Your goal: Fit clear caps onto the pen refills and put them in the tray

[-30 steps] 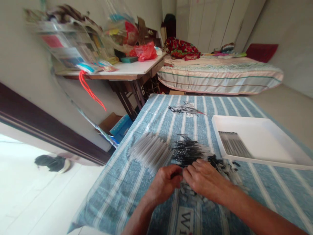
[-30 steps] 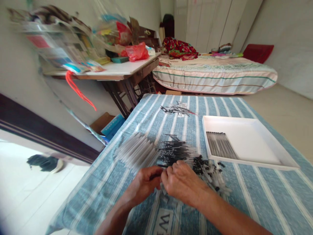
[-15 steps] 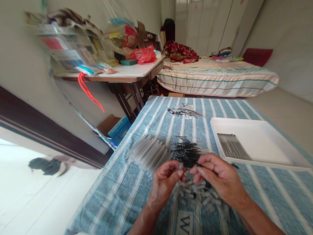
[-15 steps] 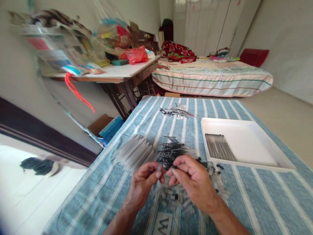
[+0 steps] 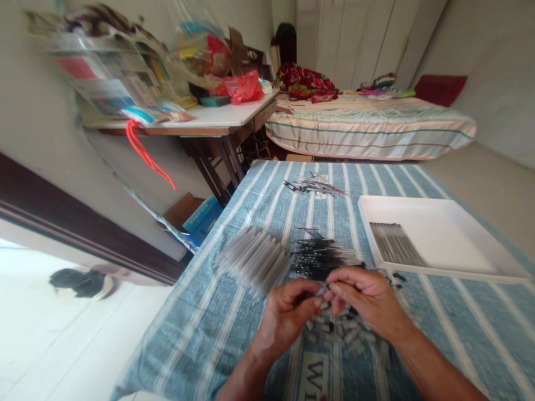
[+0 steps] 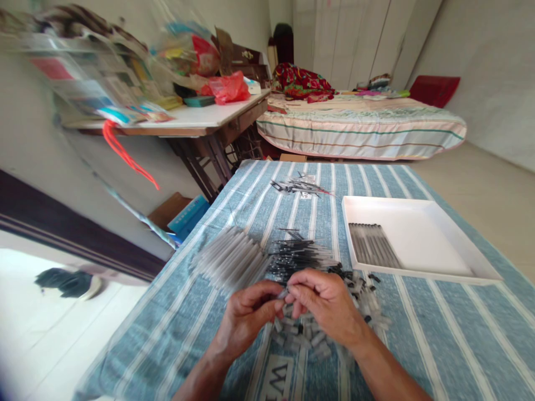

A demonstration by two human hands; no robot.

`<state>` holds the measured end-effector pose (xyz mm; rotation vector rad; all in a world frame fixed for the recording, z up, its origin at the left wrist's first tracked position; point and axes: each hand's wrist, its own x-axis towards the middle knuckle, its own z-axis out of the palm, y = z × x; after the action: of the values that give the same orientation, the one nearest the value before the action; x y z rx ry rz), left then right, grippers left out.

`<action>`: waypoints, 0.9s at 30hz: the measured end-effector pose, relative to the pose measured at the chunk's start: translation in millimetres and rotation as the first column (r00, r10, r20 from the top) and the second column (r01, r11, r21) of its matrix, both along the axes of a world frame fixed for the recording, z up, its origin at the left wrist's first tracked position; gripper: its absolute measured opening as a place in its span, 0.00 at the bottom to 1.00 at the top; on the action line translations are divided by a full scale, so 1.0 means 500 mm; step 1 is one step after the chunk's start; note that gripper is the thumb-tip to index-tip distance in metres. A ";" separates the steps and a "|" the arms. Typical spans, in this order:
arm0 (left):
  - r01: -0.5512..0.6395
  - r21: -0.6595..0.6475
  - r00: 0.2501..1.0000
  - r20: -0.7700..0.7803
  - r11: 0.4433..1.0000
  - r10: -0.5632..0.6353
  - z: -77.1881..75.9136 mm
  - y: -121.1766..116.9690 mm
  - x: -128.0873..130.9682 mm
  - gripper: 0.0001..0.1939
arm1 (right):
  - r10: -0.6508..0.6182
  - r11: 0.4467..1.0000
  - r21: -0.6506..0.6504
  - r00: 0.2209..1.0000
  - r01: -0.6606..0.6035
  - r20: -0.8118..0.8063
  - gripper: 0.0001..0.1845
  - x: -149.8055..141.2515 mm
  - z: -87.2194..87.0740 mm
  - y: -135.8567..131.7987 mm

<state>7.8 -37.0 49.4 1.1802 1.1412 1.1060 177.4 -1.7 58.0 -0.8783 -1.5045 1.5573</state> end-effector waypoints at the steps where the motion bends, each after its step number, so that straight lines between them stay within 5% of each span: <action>1: 0.006 0.011 1.000 -0.025 1.000 -0.006 0.002 0.000 0.000 0.05 | 0.008 1.000 -0.004 1.000 -0.008 0.010 0.07 0.000 0.000 0.001; 6: 0.059 0.071 0.988 -0.144 0.996 -0.049 0.014 0.000 -0.001 0.04 | 0.042 0.999 -0.028 0.999 -0.041 0.034 0.09 0.003 -0.003 0.004; 27: 0.093 0.033 0.977 -0.196 0.995 -0.085 0.017 0.002 -0.002 0.06 | 0.079 0.996 -0.052 0.996 -0.077 0.042 0.12 0.000 -0.004 0.002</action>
<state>6.9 -36.0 57.9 1.3833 1.2053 0.9663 177.5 -0.7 56.2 -0.8971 -1.5530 1.6484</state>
